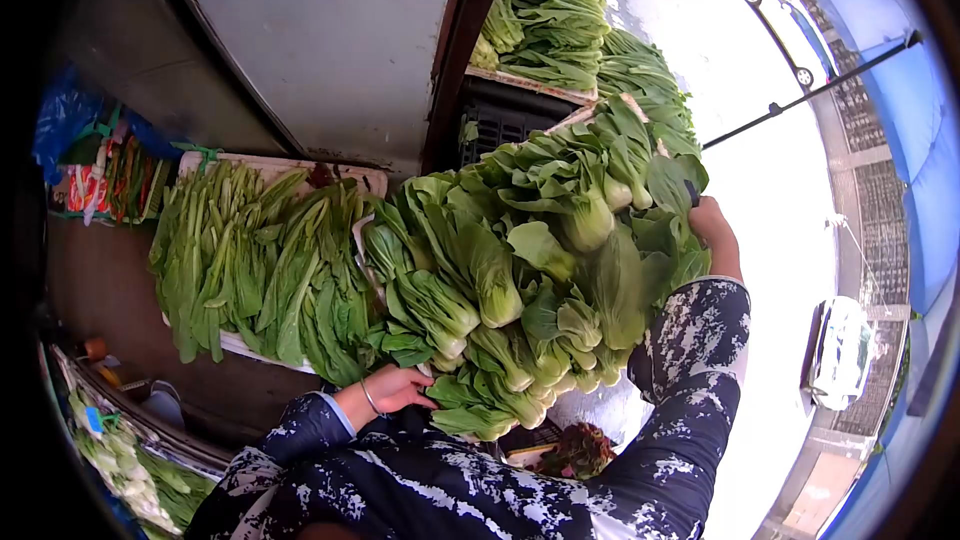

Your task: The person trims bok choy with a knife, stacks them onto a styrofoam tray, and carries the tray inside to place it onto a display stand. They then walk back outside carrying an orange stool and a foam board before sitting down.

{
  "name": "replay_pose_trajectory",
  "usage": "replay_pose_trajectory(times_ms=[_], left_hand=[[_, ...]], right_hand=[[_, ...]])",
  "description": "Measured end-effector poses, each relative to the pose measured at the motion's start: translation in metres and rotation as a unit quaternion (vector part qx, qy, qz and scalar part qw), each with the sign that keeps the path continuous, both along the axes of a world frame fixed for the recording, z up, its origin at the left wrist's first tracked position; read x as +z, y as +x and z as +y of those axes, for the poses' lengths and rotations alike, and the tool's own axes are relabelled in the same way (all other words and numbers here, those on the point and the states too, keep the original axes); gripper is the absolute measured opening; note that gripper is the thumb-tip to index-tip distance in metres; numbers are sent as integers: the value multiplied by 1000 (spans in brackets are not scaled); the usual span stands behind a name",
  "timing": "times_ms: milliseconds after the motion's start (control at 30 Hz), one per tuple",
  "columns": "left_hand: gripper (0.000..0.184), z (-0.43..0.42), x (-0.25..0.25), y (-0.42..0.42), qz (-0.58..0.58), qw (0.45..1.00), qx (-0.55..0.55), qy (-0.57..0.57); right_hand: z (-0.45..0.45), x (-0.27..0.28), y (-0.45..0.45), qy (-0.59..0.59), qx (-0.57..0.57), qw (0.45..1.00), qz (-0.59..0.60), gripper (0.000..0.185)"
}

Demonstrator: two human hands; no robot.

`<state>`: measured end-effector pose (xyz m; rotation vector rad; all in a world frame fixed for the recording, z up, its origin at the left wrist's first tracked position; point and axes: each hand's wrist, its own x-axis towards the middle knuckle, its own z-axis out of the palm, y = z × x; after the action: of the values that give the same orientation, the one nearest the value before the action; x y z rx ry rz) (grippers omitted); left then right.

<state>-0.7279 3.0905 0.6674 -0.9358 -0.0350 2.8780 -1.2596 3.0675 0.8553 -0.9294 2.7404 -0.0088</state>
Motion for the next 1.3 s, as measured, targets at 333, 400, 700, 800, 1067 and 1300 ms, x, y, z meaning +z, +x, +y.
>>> replay_pose_trajectory(times_ms=[333,400,700,800,1067,1300], left_hand=[[25,64,-46,-70,-2,983,156,98],[15,87,-55,-78,42,970,202,131],[28,108,-48,-121,142,937,291,129],[27,101,-52,-131,40,961,242,128],[21,130,-102,-148,54,927,326,177],[35,128,-119,-127,185,932,267,158]], right_hand=[[-130,-65,-21,37,157,986,-50,23],[-156,-65,-9,48,180,980,-75,23],[-234,-128,11,109,283,951,-61,29],[-249,-132,19,112,310,940,-93,26],[-258,-207,10,60,301,947,-91,32],[-250,-152,-3,-14,267,962,-53,29]])
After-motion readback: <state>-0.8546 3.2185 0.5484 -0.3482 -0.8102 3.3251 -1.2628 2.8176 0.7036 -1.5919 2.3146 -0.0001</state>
